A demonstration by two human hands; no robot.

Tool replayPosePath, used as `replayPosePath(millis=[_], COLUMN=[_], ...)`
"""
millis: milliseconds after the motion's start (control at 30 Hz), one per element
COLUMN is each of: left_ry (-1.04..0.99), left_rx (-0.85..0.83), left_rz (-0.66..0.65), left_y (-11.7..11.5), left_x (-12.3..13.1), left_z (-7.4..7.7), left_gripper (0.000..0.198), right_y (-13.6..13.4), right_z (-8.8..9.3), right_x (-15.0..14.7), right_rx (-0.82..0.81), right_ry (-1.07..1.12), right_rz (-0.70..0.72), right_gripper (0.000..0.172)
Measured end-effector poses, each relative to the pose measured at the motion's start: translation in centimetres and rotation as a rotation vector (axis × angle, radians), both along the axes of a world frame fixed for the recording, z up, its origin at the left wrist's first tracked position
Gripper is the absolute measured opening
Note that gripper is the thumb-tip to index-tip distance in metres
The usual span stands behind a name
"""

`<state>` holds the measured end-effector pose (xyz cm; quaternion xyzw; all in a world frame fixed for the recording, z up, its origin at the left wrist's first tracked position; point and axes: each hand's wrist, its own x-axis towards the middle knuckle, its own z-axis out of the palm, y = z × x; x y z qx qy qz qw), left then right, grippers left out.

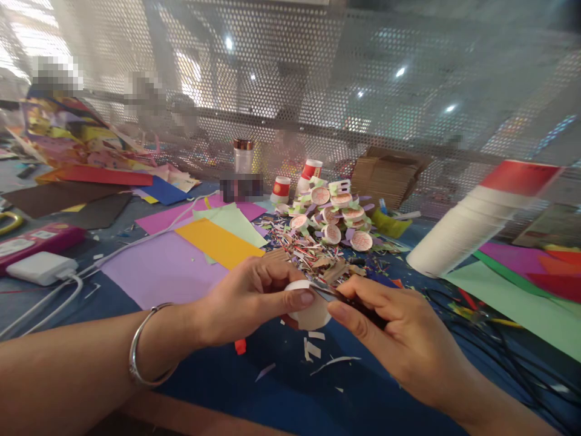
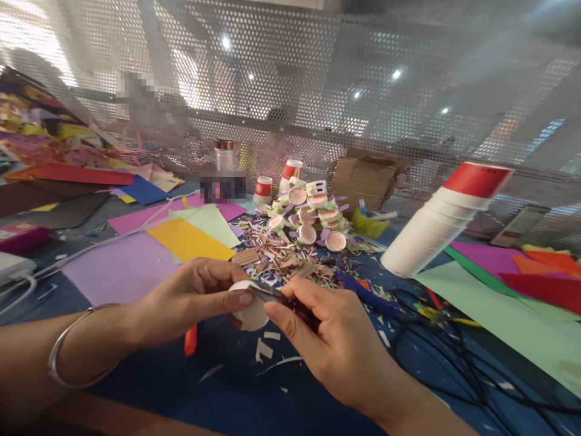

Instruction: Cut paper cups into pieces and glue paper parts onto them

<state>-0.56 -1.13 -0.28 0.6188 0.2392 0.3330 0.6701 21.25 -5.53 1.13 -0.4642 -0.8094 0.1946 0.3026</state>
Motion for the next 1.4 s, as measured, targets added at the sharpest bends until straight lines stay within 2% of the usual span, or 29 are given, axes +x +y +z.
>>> replayPosePath(millis=[133, 300, 400, 533, 767, 933, 1133, 1400], left_ry=[0.020, 0.150, 0.176, 0.149, 0.162, 0.120, 0.015, 0.036], left_rx=[0.068, 0.344, 0.394, 0.362, 0.313, 0.281, 0.111, 0.058], left_rz=[0.011, 0.127, 0.190, 0.195, 0.155, 0.131, 0.085, 0.082], left_y=[0.2, 0.1, -0.4, -0.9, -0.8, -0.8, -0.6, -0.3], left_x=[-0.1, -0.3, -0.1, 0.2, 0.1, 0.2, 0.5, 0.4], left_z=[-0.3, -0.5, -0.2, 0.0, -0.6, -0.3, -0.5, -0.5], left_gripper=[0.021, 0.027, 0.025, 0.024, 0.026, 0.024, 0.014, 0.018], right_y=[0.1, 0.1, 0.1, 0.0, 0.1, 0.0, 0.0, 0.1], right_z=[0.0, -0.2, -0.3, -0.4, -0.6, -0.5, -0.7, -0.7], right_x=[0.0, 0.2, 0.2, 0.0, -0.1, -0.1, -0.1, -0.1], right_rx=[-0.029, -0.040, 0.015, 0.088, 0.123, 0.171, 0.192, 0.196], right_ry=[0.016, 0.036, 0.035, 0.023, -0.035, -0.064, -0.076, -0.081], right_rz=[0.009, 0.021, 0.025, 0.026, 0.025, 0.023, 0.020, -0.007], right_gripper=[0.035, 0.034, 0.031, 0.029, 0.027, 0.026, 0.028, 0.030])
